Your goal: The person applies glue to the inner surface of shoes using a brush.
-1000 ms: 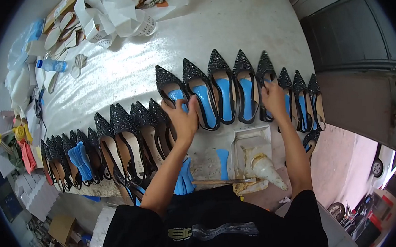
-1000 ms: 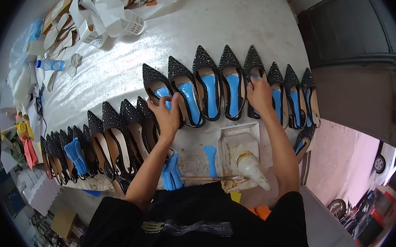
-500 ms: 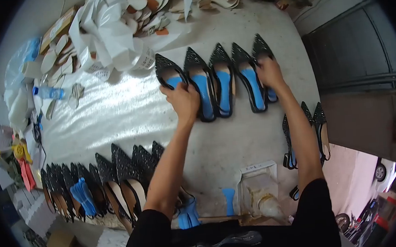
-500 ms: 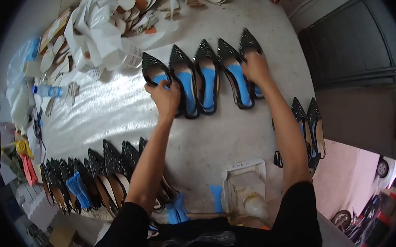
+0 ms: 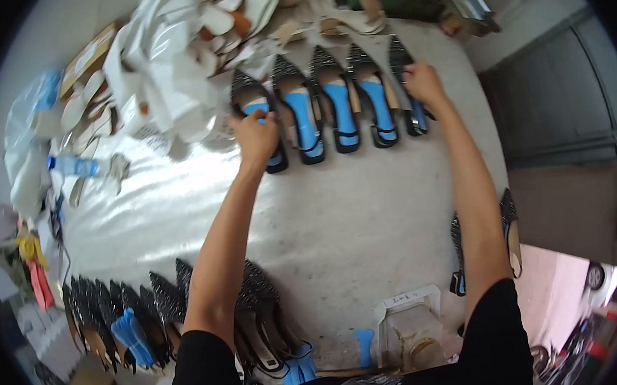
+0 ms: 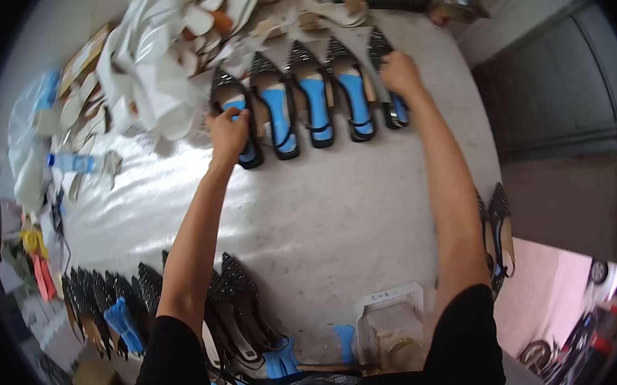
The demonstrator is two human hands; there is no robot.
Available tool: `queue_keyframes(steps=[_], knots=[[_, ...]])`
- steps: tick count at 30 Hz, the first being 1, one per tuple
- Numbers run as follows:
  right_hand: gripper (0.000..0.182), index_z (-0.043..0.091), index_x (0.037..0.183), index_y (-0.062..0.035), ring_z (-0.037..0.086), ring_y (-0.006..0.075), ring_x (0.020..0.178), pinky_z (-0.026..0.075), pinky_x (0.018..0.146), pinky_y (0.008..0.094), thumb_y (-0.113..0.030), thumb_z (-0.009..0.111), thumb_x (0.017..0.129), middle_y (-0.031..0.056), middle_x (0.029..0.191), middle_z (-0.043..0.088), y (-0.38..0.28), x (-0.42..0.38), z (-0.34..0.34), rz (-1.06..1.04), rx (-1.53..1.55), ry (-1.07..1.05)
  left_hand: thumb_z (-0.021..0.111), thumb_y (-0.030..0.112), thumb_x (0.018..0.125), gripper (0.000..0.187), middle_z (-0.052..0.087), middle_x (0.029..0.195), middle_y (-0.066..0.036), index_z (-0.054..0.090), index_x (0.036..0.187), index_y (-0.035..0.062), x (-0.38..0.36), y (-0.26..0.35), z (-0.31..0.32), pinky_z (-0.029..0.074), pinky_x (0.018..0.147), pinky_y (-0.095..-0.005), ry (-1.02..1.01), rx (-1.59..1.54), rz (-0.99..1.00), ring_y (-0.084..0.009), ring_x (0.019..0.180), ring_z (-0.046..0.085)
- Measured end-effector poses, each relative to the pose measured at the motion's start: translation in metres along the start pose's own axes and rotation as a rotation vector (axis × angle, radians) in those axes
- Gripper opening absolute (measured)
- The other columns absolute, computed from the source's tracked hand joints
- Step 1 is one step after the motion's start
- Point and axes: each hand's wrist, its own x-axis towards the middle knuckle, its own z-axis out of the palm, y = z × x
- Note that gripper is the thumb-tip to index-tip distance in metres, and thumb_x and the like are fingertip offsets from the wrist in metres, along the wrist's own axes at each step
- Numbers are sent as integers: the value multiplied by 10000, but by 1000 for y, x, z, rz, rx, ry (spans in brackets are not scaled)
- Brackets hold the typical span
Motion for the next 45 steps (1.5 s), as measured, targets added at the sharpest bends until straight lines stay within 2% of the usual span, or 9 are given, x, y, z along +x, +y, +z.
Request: queue_keyframes(steps=[11, 16, 19, 28, 33, 36, 38, 42, 45], knots=[[161, 633, 812, 51, 563, 405, 642, 465, 658, 478, -81, 547, 845, 230, 741, 646, -29, -26, 14, -42, -189, 22, 708, 194, 823, 533, 599, 1134, -260, 547, 1310, 49, 1, -24, -70, 441, 833, -463, 433, 634, 548, -387, 1017, 538], [234, 700, 992, 51, 648, 407, 861, 514, 765, 454, -126, 593, 882, 230, 920, 696, -14, -21, 19, -56, -88, -42, 745, 126, 789, 908, 691, 840, -151, 260, 1556, 122, 93, -75, -109, 493, 761, -433, -149, 671, 262, -287, 793, 641], [216, 690, 986, 30, 626, 378, 869, 500, 776, 435, -142, 591, 901, 199, 924, 687, -33, -44, 4, -96, -131, 92, 785, 137, 762, 1032, 700, 797, -141, 172, 1592, 182, 129, -67, -141, 510, 725, -422, -72, 800, 282, -251, 699, 656], [331, 616, 1210, -12, 565, 305, 1010, 473, 880, 374, -105, 654, 895, 132, 1106, 632, -64, -198, -45, -245, -178, 357, 758, 152, 794, 994, 630, 1139, -153, 183, 1601, 231, 164, -107, -133, 436, 866, -460, 223, 1037, 545, -323, 1062, 581], [382, 567, 1240, -1, 571, 284, 922, 476, 835, 353, -106, 664, 886, 144, 1028, 615, -21, -346, -124, 153, -286, 330, 722, 199, 856, 841, 560, 1218, -198, 275, 1561, 95, 49, -66, -133, 433, 933, -438, 431, 956, 872, -338, 1092, 556], [379, 541, 1122, 0, 583, 269, 763, 493, 718, 363, -221, 720, 871, 128, 910, 606, -3, -439, -139, 603, -271, -1, 648, 261, 945, 687, 594, 1146, -216, 347, 1516, 26, -6, -53, -115, 481, 853, -402, 14, 349, 535, -335, 1003, 602], [381, 538, 1118, 7, 586, 283, 765, 495, 727, 369, -219, 720, 871, 138, 914, 604, 10, -473, -123, 637, -203, 7, 523, 348, 1013, 599, 617, 1081, -248, 427, 1427, -74, -15, -22, -105, 508, 799, -401, -341, 104, -120, -351, 941, 624], [422, 527, 1106, 34, 602, 328, 764, 505, 747, 388, -241, 732, 861, 173, 938, 611, 38, -513, -85, 734, -11, 43, 449, 404, 1017, 629, 622, 1088, -261, 476, 1356, -126, 13, -55, -67, 495, 848, -426, -675, -401, -170, -378, 981, 614], [524, 516, 1152, 53, 615, 329, 768, 509, 737, 385, -293, 757, 840, 183, 980, 635, 36, -514, -77, 791, 134, 166, 460, 335, 1016, 527, 627, 1060, -210, 511, 1312, -99, -3, -48, -63, 493, 846, -400, -347, -156, 20, -332, 951, 614]])
